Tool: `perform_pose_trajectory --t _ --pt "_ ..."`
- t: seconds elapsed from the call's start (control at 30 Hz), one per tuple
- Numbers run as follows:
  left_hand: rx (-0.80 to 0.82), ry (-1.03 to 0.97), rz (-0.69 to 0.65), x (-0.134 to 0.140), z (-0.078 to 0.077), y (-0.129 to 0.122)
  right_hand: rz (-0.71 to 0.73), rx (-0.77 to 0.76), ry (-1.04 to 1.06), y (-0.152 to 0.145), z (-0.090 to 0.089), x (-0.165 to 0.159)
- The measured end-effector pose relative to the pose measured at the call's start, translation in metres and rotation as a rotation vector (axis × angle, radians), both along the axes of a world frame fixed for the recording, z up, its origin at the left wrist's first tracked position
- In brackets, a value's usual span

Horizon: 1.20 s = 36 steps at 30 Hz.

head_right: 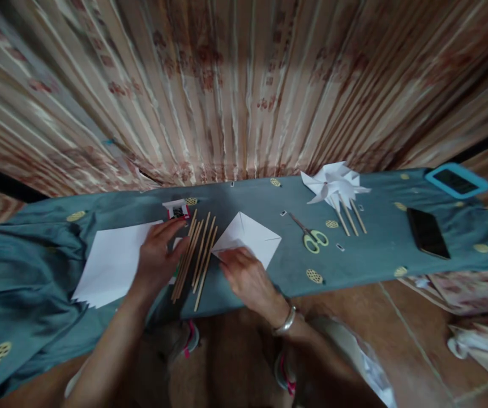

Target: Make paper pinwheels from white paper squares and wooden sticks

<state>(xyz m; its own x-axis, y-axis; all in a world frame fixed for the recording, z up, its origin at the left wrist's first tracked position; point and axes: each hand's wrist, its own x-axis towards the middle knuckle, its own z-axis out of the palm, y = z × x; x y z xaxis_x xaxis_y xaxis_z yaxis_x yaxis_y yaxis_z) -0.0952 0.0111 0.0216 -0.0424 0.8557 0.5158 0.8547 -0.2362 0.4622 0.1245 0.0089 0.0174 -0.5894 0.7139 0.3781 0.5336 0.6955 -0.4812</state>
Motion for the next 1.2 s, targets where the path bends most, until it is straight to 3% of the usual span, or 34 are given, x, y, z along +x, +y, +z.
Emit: perform_pose_trajectory --t 0.17,0.4,0.53,0.7,0.8,0.93,1.07,1.13,1.2 --pt "-0.079 0.128 0.069 -0.034 -0.011 -0.007 0.074 -0.050 0.047 -0.031 -0.011 -0.015" --pt "-0.284 0.192 0.099 -0.025 -0.017 -0.013 0.133 -0.103 -0.028 -0.040 -0.017 -0.005" --pt "-0.430 0.130 0.145 -0.024 -0.016 -0.010 0.139 -0.088 -0.047 -0.042 -0.017 -0.002" --pt "-0.498 -0.005 0.218 -0.025 -0.012 -0.009 0.128 -0.064 -0.037 -0.043 -0.018 0.003" --pt "-0.493 -0.163 0.262 -0.023 -0.006 -0.010 0.113 -0.059 -0.028 -0.044 -0.016 0.007" --pt "-0.391 -0.558 0.297 -0.013 0.005 -0.011 0.096 -0.058 -0.020 -0.046 -0.013 0.010" --pt "-0.255 -0.968 0.185 0.012 0.016 -0.010 0.050 -0.112 0.086 -0.048 -0.012 0.011" --pt "-0.282 -1.166 0.140 0.029 0.020 -0.013 -0.021 -0.251 0.225 -0.048 -0.009 0.011" --pt "-0.370 -1.355 0.071 0.049 0.022 -0.018 -0.078 -0.496 0.405 -0.048 -0.005 0.012"
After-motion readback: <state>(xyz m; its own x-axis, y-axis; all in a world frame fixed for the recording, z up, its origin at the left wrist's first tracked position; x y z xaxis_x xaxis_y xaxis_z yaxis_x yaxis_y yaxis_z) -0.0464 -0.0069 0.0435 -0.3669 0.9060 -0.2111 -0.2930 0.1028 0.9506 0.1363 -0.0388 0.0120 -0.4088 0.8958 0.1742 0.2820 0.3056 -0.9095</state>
